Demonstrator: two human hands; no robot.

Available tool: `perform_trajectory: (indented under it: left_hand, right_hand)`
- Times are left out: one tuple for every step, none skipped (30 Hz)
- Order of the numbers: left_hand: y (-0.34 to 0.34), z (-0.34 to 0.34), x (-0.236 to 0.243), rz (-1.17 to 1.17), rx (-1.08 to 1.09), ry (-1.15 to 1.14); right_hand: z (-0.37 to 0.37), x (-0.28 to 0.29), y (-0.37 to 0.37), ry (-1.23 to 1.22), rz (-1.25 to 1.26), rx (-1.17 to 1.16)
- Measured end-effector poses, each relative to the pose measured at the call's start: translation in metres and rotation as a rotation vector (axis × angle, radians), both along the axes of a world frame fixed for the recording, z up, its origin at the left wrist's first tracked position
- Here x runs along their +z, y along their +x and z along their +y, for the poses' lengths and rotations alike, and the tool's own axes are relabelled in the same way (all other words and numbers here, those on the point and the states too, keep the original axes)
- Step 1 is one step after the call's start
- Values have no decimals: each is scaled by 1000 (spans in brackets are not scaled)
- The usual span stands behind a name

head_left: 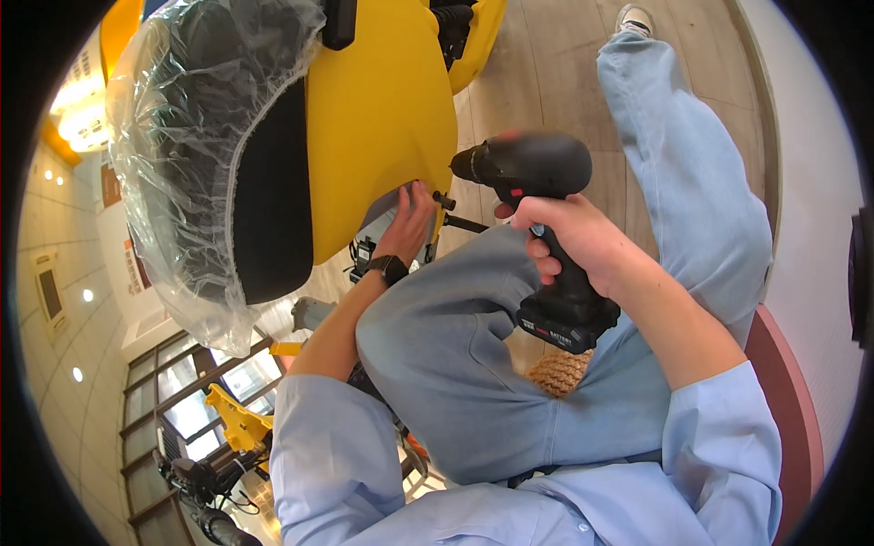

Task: Use an electric drill to remove fasteners and extract the storage compartment from a yellow scooter.

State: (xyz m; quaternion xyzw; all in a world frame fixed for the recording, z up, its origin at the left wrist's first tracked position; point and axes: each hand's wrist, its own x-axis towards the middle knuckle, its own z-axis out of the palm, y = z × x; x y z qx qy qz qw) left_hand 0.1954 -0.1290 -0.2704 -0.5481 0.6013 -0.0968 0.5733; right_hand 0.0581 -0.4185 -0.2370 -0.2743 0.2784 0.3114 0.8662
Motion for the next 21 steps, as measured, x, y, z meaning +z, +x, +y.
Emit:
perform_trajectory:
  left_hand:
    - [0, -4, 2, -33, -17, 46]
    - [-1, -7, 3, -64, -34, 92]
    - [-1, -10, -1, -67, -35, 92]
    - [-1, -11, -6, -79, -27, 105]
    - [-1, -11, -10, -91, -19, 117]
    - [1, -11, -14, -90, -22, 117]
    - [3, -11, -17, -73, -10, 107]
    - [6, -10, -20, -57, 3, 98]
    - [7, -12, -22, -52, 0, 97]
    - [10, -13, -24, -20, 22, 64]
    - [11, -15, -27, 12, 44, 31]
    - [11, -17, -26, 17, 43, 33]
    - [10, -21, -25, 19, 39, 39]
    - [10, -23, -24, 20, 34, 45]
    - [12, -22, -26, 18, 35, 45]
    - [15, -22, -27, 7, 44, 31]
    - [17, -22, -28, -4, 53, 15]
    - [17, -23, -28, -7, 56, 15]
    - [17, -24, -28, 20, 59, -48]
    - [17, -25, -28, 46, 63, -111]
    - [18, -26, -29, 43, 65, -111]
  right_hand:
    - [2, 1, 0, 15, 16, 0]
    - [3, 1, -1, 17, 16, 5]
    - [1, 0, -3, 11, 6, 1]
    - [0, 0, -3, 5, -4, -3]
    - [-1, 0, -3, 4, -5, -4]
    - [-1, 0, -3, -1, -3, -6]
    - [-1, 0, -3, -6, -1, -6]
    - [0, 0, -3, -5, 1, -8]
    - [0, 1, -2, 3, 7, -19]
    - [0, 1, -2, 11, 12, -31]
    - [-1, 0, -1, 12, 17, -31]
    - [-1, -1, 1, 5, 10, -34]
    - [-1, -2, 2, -2, 3, -37]
    - [0, -2, 1, 0, 8, -37]
    - [0, -2, 1, 4, 9, -42]
    - [0, -1, 2, 6, 10, -46]
    - [0, -1, 2, 6, 7, -45]
    - [-1, -1, 1, 9, 13, -51]
    - [-1, -1, 1, 11, 18, -57]
    - [-2, -1, 0, 11, 15, -54]
    - [-3, 0, -1, 24, 5, -62]
